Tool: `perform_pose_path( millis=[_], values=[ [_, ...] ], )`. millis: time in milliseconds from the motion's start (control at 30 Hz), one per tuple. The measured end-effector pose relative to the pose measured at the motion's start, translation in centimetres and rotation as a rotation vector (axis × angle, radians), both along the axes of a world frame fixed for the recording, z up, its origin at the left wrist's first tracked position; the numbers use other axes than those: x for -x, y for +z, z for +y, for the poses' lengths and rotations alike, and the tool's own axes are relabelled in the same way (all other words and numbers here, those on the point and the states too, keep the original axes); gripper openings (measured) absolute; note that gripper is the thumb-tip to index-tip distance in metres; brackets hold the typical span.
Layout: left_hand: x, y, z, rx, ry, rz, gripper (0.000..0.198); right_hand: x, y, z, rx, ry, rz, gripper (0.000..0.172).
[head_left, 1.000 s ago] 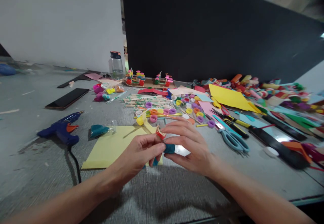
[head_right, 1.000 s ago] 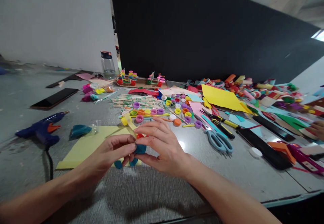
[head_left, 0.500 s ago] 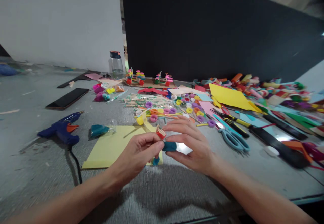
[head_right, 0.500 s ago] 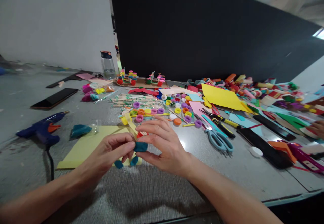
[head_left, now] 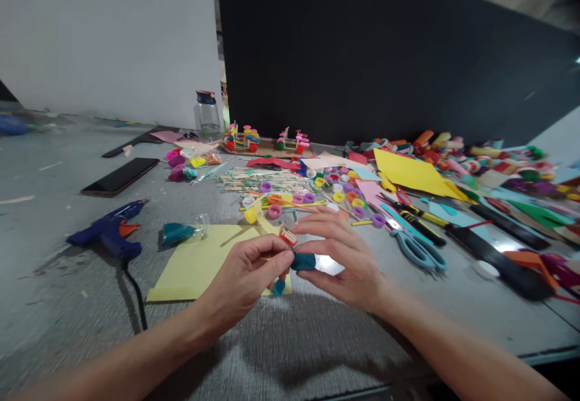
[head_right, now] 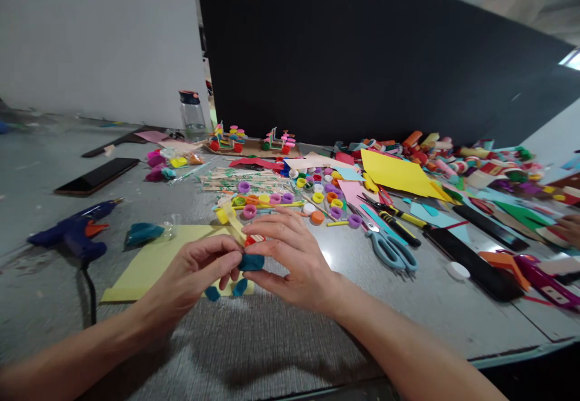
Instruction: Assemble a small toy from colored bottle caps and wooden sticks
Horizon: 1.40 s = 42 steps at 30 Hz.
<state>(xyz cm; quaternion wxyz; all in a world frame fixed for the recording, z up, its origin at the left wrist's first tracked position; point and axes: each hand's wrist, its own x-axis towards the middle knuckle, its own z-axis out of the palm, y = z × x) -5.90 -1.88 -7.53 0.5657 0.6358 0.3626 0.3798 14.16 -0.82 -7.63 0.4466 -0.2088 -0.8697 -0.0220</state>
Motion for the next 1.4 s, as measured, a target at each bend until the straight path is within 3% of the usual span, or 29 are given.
perform_pose_path(
  millis=[167,300,400,633,800,967,1167,1300,1400],
  values=[
    [0.1,0.0,0.0,0.046,-0.076,0.023,0.028,0.0,0.0,0.1,-0.004,0.0,-0.008,0.026],
    [0.0,-0.2,0.1,0.045,-0.025,-0.001,0.029,-0.1,0.1,-0.2,0.021,0.015,-0.023,0.041],
    [0.0,-0.3,0.2,0.049,0.005,-0.014,0.028,-0.2,0.2,-0.6,0.035,-0.017,0.03,0.028],
    [0.0,-0.5,0.4,0.022,0.082,-0.008,0.027,-0.4,-0.3,-0.3,0.087,-0.154,0.278,0.018],
    [0.0,-0.4,0.3,0.031,0.072,-0.002,0.025,-0.7,-0.5,0.1,0.165,-0.228,0.332,0.029],
    [0.0,-0.3,0.2,0.024,0.075,0.006,0.024,-0.5,-0.7,0.2,0.241,-0.141,0.355,0.011],
    [-0.1,-0.5,0.3,0.03,0.073,0.01,0.024,-0.4,-0.7,0.1,0.306,-0.105,0.367,0.012],
    [-0.1,-0.4,0.3,0.013,0.07,0.027,0.023,-0.5,-0.5,0.2,0.346,-0.1,0.394,0.025],
    [-0.1,-0.4,0.3,0.009,0.071,0.031,0.024,-0.4,-0.6,0.3,0.427,-0.075,0.437,0.014]
  ],
)
